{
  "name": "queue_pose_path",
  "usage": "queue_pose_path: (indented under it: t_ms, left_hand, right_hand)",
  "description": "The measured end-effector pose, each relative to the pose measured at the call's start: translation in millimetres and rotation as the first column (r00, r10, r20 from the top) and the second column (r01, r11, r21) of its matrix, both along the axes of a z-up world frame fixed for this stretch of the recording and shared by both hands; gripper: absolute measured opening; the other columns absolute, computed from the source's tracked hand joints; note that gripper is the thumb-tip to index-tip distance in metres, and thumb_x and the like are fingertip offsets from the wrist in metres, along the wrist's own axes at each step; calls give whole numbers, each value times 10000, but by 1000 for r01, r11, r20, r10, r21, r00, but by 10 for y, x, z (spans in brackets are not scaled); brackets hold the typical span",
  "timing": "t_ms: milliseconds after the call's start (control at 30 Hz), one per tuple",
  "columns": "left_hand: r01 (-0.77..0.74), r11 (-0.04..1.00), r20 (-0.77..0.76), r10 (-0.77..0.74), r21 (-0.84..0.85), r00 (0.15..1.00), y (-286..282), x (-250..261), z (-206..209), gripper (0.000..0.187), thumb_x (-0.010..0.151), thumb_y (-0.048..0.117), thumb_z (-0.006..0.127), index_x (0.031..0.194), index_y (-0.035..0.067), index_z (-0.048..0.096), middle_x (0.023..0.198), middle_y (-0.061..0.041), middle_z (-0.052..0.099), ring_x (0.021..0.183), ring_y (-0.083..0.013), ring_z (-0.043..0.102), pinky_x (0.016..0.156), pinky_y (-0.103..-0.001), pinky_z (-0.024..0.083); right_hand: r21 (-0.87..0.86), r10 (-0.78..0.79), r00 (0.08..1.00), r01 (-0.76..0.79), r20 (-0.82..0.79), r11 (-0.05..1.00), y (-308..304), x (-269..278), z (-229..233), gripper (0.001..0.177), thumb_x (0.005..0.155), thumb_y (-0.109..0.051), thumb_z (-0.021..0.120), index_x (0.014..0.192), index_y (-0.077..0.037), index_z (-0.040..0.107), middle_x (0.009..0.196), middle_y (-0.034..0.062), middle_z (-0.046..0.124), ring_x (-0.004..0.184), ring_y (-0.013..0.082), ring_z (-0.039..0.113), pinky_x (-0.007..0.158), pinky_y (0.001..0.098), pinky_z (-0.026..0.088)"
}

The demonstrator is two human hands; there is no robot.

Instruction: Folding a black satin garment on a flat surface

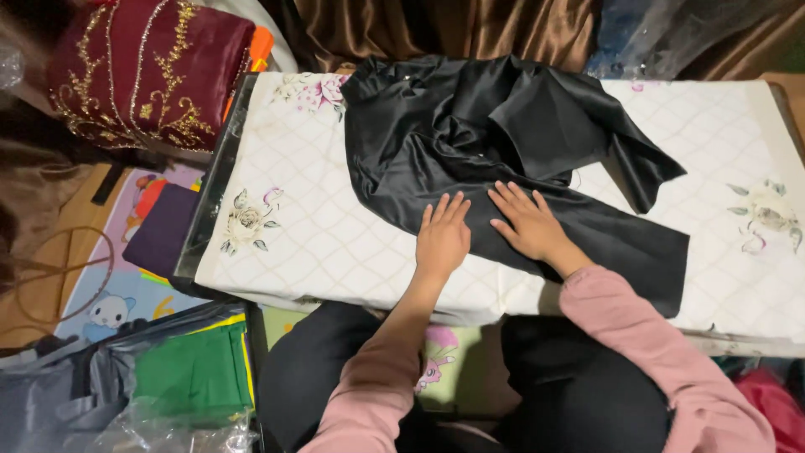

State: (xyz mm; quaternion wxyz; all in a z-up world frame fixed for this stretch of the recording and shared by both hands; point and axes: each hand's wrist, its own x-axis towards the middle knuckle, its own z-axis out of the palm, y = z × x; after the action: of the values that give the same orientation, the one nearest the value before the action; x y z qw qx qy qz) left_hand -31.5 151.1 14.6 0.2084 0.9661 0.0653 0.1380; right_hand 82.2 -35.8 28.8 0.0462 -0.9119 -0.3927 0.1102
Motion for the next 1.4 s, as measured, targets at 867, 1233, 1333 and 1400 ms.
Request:
queue_pose_path:
  t_ms: [867, 1233, 1333, 1400]
  left_hand:
    - [211, 967, 46, -219, 146, 975, 752, 283, -89, 593, 978, 477, 533, 1473, 151, 514, 1618, -114, 392, 1497, -327, 353, 1207, -544, 260]
    - [228, 969, 89, -236, 96, 968, 553, 753, -273, 622, 993, 240, 468, 1599, 168, 351, 1648, -54, 385, 1520, -253, 373, 1248, -526, 250]
    - [137, 973, 113, -160, 186, 981, 728, 784, -353, 678, 940, 539, 551, 1556, 280, 433, 1599, -19, 461, 1479, -266, 431, 1244, -550, 217]
    - [5, 949, 266, -93, 314, 959, 864, 858, -413, 667, 899, 567, 593, 1517, 345, 476, 1526, 27, 538, 1450, -248, 452, 1216, -541, 251]
  right_hand:
    - [233, -277, 936, 226, 216, 946, -142, -139, -84, 549, 1040, -419, 477, 1547, -209, 464, 1624, 50, 438, 1520, 255, 355, 1193, 604, 270]
    - [363, -130, 950, 19, 284, 931, 777, -70, -87, 495, 1077, -335, 458, 1464, -40, 549, 1552, 194, 496, 1461, 342, 434, 1166, 524, 344]
    - [212, -163, 969, 123, 188, 970, 635, -88, -102, 581, 1064, -436, 414, 1585, -177, 418, 1670, 124, 343, 1540, 315, 296, 1201, 573, 252]
    - [152, -205, 963, 179, 177, 972, 495, -94, -48, 605, 1049, -477, 404, 1618, -279, 349, 1708, 69, 267, 1572, 286, 219, 1230, 566, 182]
